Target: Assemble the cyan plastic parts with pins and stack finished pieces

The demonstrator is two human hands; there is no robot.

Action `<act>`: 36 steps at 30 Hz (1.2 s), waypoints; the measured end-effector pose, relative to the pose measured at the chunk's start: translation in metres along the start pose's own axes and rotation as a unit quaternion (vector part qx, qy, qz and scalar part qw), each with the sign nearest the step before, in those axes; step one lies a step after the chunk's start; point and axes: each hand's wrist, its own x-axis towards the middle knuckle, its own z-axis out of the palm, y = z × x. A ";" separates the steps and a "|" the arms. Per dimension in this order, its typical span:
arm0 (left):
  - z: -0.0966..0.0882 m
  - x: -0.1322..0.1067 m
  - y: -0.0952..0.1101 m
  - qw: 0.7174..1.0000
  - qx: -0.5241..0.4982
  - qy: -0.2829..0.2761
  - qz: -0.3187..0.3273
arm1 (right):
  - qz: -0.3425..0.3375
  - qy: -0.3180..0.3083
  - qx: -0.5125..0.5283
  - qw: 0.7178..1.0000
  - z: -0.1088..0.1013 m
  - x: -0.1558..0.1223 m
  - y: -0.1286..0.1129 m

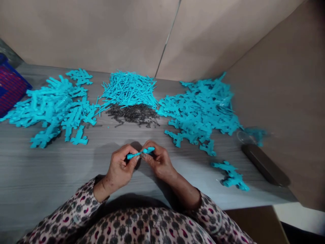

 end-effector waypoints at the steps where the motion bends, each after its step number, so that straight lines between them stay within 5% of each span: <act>1: 0.000 0.000 -0.001 1.000 -0.015 0.000 -0.020 | 0.009 -0.001 0.005 1.000 -0.001 0.001 0.001; 4: -0.001 0.003 -0.004 0.997 -0.057 -0.004 -0.053 | 0.032 -0.024 0.018 0.999 -0.007 0.004 -0.001; 9: -0.004 0.006 -0.004 0.998 -0.063 -0.017 -0.021 | 0.029 -0.059 0.010 0.998 -0.018 0.004 -0.006; 18: -0.006 0.005 -0.004 0.994 -0.074 -0.047 -0.064 | 0.056 -0.072 0.055 0.994 -0.009 -0.002 0.004; 25: -0.007 0.005 -0.003 0.991 -0.088 -0.062 -0.075 | -0.012 -0.120 -0.041 0.992 -0.019 0.001 -0.002; 36: -0.010 0.008 0.001 0.986 -0.093 -0.090 -0.106 | 0.034 -0.182 -0.034 0.982 -0.019 -0.006 -0.003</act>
